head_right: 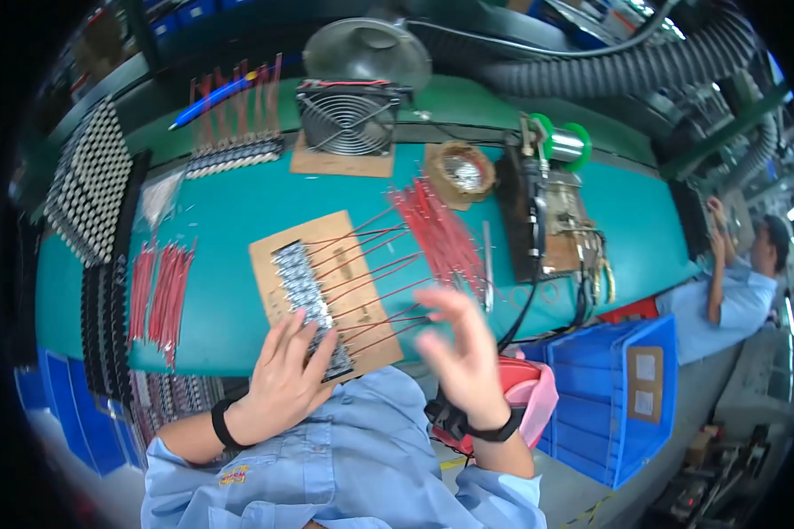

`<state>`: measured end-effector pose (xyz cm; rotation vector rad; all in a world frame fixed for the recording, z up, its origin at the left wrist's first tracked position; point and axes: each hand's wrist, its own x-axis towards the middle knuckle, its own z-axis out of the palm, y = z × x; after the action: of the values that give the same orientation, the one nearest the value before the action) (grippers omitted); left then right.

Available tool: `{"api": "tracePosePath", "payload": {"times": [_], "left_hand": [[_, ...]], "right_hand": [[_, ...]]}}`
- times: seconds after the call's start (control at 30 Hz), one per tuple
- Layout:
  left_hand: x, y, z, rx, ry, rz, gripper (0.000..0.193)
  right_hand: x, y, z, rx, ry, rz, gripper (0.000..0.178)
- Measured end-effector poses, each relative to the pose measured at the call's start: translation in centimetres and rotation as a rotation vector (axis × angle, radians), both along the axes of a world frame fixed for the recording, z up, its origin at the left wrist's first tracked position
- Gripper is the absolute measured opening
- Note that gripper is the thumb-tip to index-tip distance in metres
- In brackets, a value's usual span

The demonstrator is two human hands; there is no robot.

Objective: The person places a circuit board onto a wooden board, aligns red wires against it, and solders them to the board using a soldering iron. After soldering, the person picks up the circuit board and places it into a plastic tray.

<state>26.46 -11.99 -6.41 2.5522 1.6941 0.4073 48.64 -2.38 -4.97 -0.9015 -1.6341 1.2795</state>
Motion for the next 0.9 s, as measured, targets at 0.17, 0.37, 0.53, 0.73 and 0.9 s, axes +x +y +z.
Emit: {"api": "tracePosePath", "payload": {"times": [0.17, 0.37, 0.53, 0.73, 0.9], "left_hand": [[-0.9, 0.1, 1.4, -0.044, -0.152, 0.01, 0.078], [-2.5, 1.2, 1.6, -0.108, -0.291, 0.024, 0.079], [-3.0, 1.2, 0.8, -0.126, -0.237, -0.008, 0.077], [-4.0, 2.0, 1.0, -0.162, -0.241, 0.023, 0.069], [-4.6, 2.1, 0.5, -0.188, -0.269, 0.045, 0.064]], "right_hand": [[1.4, 8.2, 0.4, -0.664, 1.288, -0.233, 0.053], [0.7, 11.5, -0.7, -0.565, 1.552, -0.381, 0.046], [0.0, 10.6, 1.3, -0.28, 1.274, -0.436, 0.044], [0.4, 5.6, 1.5, -0.047, 0.396, -0.527, 0.047], [0.6, 4.2, 1.0, -0.198, 0.327, -0.597, 0.04]]}}
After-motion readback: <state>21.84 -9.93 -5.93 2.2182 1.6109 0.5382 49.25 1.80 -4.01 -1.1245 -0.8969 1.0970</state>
